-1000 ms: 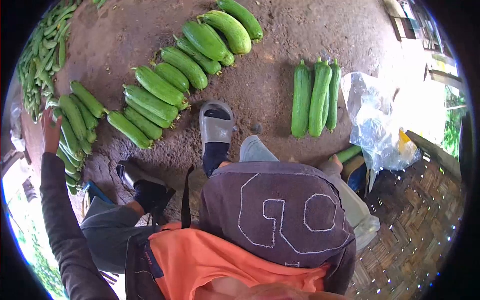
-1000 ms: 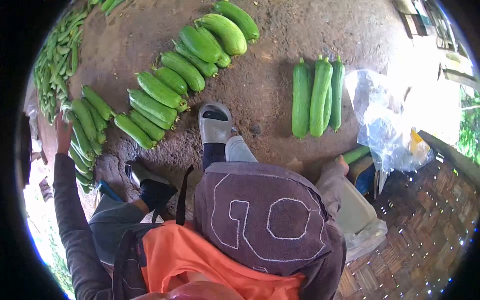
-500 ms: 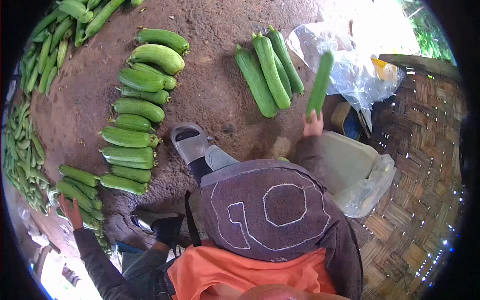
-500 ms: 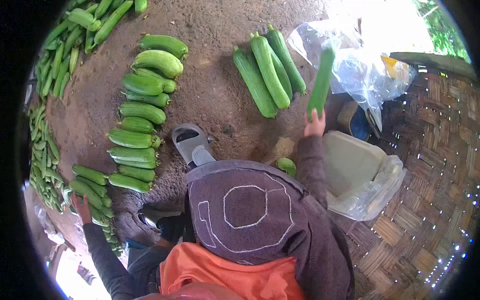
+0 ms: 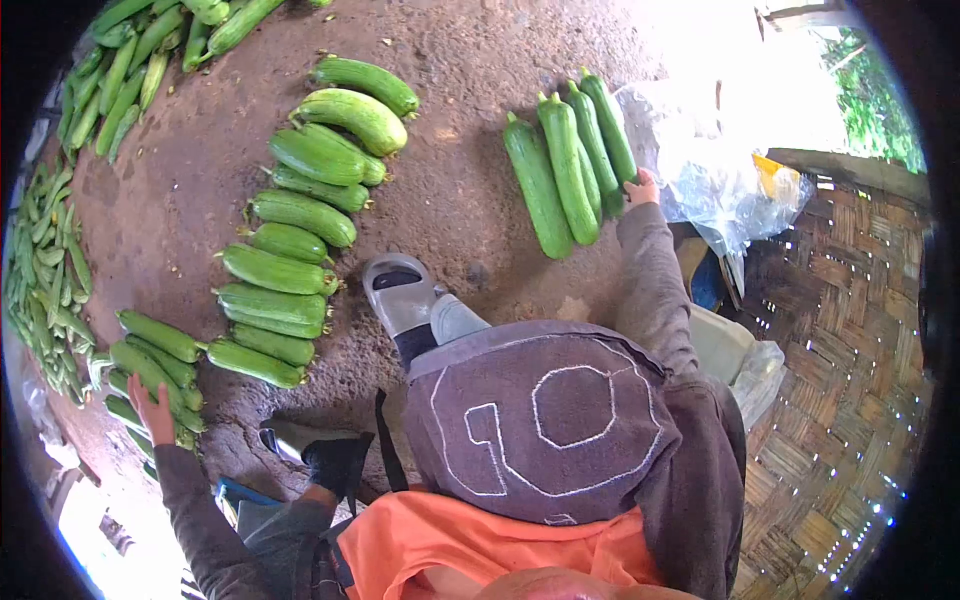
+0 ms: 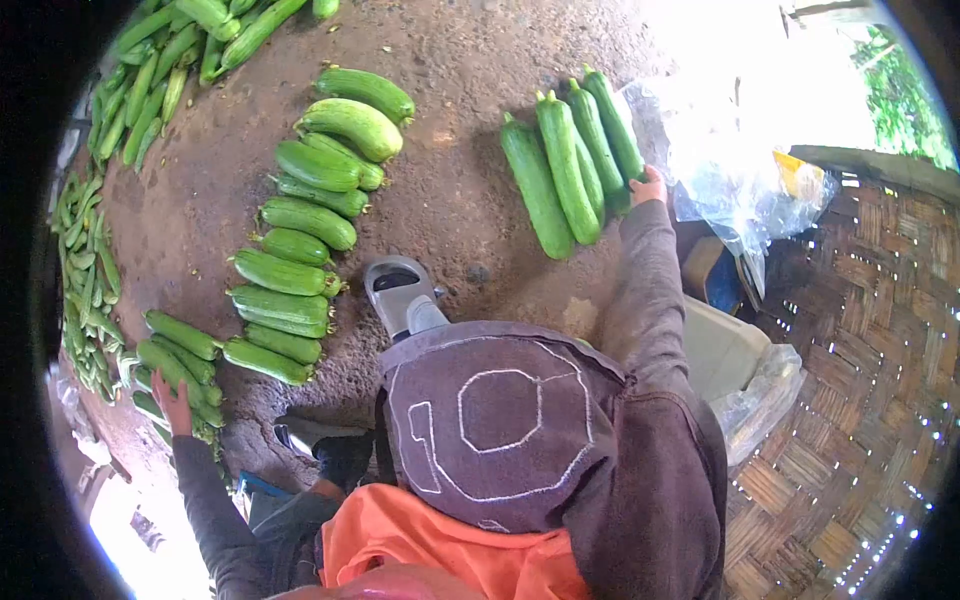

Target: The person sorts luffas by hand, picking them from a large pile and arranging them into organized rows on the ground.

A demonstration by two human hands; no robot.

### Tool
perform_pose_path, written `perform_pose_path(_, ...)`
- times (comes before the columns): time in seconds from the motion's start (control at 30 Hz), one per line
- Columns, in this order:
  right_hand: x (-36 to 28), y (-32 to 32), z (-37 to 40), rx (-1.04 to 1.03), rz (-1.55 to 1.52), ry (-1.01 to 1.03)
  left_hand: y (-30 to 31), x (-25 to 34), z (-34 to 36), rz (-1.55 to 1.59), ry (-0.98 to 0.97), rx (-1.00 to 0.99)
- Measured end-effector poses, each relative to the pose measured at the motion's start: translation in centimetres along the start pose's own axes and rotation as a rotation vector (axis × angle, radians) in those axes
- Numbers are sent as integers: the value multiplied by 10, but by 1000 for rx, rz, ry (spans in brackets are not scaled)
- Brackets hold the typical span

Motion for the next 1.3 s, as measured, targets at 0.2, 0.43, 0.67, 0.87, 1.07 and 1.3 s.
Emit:
perform_pose_path(0.2,-164,-5,7,-190,771,-50,-4,95,-64,-164,-15,-10)
perform_pose_path(0.43,-472,-153,-36,-170,684,787,-20,236,-199,-25,-457,155)
perform_pose_path(0.67,-789,-241,29,256,437,1201,-27,357,-207,181,-544,79)
perform_pose_path(0.87,-855,-337,-67,277,926,981,-27,314,-186,204,-461,56)
perform_pose_path(1.07,-845,-311,-94,203,881,882,-39,231,-167,227,-268,74)
perform_pose_path(1.3,-714,-203,-29,26,426,617,-49,199,-155,41,-321,116)
Point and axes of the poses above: each hand's wrist, its own z-axis away from the middle knuckle, its own y-axis out of the back of the hand, x = y × z, the point moved 10 cm from there along -z, towards the middle knuckle, and after that the axes turned 2 degrees about -x, right-handed, at the moved point
